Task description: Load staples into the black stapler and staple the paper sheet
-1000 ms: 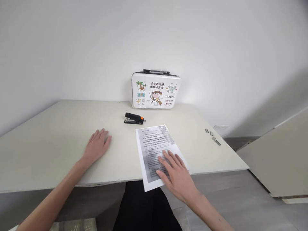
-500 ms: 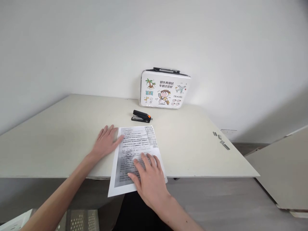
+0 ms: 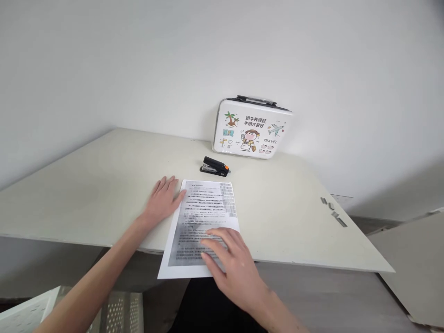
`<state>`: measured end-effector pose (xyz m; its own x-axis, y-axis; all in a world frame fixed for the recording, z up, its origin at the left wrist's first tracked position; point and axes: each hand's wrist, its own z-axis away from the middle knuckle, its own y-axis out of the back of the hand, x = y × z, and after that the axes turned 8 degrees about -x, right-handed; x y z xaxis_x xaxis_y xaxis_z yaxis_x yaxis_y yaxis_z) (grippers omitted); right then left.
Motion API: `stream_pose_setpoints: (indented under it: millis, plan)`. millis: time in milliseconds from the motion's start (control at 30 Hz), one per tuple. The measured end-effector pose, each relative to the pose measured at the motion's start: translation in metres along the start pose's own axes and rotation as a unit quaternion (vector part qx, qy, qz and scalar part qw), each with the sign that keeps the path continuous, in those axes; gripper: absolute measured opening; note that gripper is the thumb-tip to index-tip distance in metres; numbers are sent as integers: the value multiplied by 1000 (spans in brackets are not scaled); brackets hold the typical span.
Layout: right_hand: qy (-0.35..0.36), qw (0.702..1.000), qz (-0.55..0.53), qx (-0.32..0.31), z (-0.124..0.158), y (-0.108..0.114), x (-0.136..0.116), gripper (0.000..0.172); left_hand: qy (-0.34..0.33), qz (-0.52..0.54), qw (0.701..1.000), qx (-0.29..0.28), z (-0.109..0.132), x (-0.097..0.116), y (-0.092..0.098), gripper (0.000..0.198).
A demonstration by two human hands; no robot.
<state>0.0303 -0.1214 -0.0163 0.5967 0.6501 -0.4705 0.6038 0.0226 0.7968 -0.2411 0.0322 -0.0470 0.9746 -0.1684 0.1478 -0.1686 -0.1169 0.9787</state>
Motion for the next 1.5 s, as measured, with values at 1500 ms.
stream_pose_setpoints:
  millis: [1500]
  plan:
    - [-180, 960, -177, 119, -181, -20, 215, 47, -12, -9, 1000, -15, 8, -2, 0, 59]
